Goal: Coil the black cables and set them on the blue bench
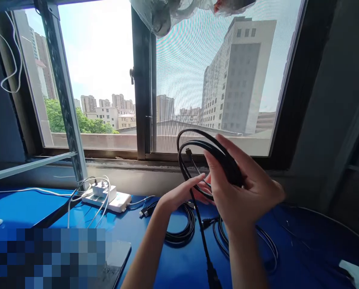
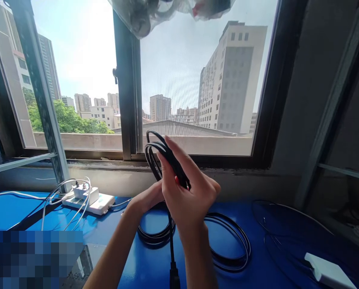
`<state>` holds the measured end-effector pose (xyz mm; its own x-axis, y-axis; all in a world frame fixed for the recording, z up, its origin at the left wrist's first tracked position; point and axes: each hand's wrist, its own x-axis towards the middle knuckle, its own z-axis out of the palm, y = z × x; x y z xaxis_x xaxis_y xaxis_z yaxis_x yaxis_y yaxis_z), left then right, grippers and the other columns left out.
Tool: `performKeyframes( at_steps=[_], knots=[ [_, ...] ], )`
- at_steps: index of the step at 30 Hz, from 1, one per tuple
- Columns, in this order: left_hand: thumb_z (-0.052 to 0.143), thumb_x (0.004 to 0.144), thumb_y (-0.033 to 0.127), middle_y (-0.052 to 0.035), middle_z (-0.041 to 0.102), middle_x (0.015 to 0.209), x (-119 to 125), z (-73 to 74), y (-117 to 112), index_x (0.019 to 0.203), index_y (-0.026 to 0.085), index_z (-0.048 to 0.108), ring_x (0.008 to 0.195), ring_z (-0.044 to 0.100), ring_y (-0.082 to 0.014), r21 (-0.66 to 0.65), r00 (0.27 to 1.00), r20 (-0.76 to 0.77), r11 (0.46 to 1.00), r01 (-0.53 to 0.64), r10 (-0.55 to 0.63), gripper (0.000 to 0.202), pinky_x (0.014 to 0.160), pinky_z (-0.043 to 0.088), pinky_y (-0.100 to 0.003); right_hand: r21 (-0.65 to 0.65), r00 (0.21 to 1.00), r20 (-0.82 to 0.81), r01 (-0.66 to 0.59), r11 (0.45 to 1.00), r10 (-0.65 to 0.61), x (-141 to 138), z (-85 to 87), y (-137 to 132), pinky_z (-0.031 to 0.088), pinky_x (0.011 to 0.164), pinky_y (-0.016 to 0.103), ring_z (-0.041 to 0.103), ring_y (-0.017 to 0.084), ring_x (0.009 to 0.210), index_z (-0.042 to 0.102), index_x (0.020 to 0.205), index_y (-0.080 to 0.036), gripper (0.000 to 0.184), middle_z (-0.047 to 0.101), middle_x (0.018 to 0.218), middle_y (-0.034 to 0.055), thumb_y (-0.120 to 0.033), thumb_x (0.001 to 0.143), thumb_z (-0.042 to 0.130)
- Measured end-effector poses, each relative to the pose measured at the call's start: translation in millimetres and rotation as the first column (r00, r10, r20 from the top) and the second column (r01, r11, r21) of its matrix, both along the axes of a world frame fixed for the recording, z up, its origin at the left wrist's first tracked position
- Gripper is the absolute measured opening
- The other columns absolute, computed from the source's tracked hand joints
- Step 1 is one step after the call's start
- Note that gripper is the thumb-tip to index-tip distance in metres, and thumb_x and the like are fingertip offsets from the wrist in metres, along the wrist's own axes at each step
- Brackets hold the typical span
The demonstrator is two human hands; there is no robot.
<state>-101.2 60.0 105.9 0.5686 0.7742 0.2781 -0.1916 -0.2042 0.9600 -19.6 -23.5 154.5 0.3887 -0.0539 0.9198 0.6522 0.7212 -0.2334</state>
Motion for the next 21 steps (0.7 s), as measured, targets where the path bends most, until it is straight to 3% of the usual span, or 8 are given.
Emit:
performKeyframes(
  at_steps=[3,7,10,15,17,21],
  knots=[
    [0.052,0.079,0.060,-0.0061,0.071,0.077,-4,6.0,-1,0.075,0.017,0.071,0.075,0.065,-0.0204,0.001,0.999,0.042,1.000,0.018,-0.018,0.048,0.071,0.049,-0.030,-0.002,0.974,-0.160,-0.161,0.987,0.159,-3,0.7,3,0.040,0.036,0.023,0.048,0.009,0.035,0.071,0.100,-0.022,0.024,0.062,0.053,-0.0037,-0.027,0.076,0.070],
    [0.065,0.068,0.064,-0.0038,0.068,0.074,-13,19.8,-8,0.069,0.016,0.065,0.074,0.064,-0.0185,0.043,0.958,0.262,0.991,-0.127,0.112,0.048,0.072,0.048,-0.027,-0.009,0.899,-0.309,-0.328,0.945,0.309,-5,2.2,11,0.030,0.029,0.021,0.038,0.007,0.029,0.065,0.100,-0.021,0.025,0.050,0.043,-0.0085,-0.029,0.077,0.067],
    [0.072,0.062,0.062,-0.0022,0.066,0.071,-18,27.5,-11,0.065,0.016,0.057,0.074,0.066,-0.0184,0.015,0.891,0.416,0.978,-0.209,0.184,0.048,0.072,0.048,-0.026,-0.052,0.862,-0.348,-0.412,0.910,0.370,-3,-0.5,25,0.030,0.029,0.020,0.038,0.006,0.028,0.059,0.104,-0.021,0.028,0.051,0.047,-0.0089,-0.032,0.079,0.065],
    [0.067,0.070,0.060,0.0062,0.049,0.048,-24,31.4,-10,0.073,0.017,0.055,0.057,0.064,-0.0140,-0.031,0.795,0.505,0.928,-0.371,0.335,0.045,0.052,0.043,-0.020,-0.147,0.885,-0.322,-0.398,0.906,0.337,5,-5.3,42,0.044,0.036,0.021,0.049,0.007,0.037,0.056,0.105,-0.020,0.035,0.059,0.067,-0.0041,-0.036,0.075,0.066],
    [0.066,0.069,0.062,0.0095,0.040,0.043,-26,32.6,-11,0.076,0.017,0.057,0.044,0.055,-0.0097,0.005,0.762,0.533,0.900,-0.436,0.366,0.046,0.045,0.039,-0.018,-0.223,0.908,-0.252,-0.392,0.892,0.335,9,-5.5,41,0.047,0.038,0.022,0.053,0.007,0.042,0.058,0.104,-0.021,0.038,0.060,0.075,-0.0021,-0.037,0.072,0.070],
    [0.069,0.065,0.059,0.0109,0.036,0.039,-32,37.0,-16,0.068,0.017,0.054,0.031,0.037,-0.0049,0.135,0.759,0.507,0.833,-0.537,0.408,0.045,0.034,0.028,-0.018,-0.344,0.919,-0.112,-0.393,0.853,0.378,16,-5.6,35,0.045,0.034,0.020,0.052,0.007,0.041,0.060,0.107,-0.024,0.041,0.062,0.083,-0.0006,-0.039,0.070,0.071]
  ],
)
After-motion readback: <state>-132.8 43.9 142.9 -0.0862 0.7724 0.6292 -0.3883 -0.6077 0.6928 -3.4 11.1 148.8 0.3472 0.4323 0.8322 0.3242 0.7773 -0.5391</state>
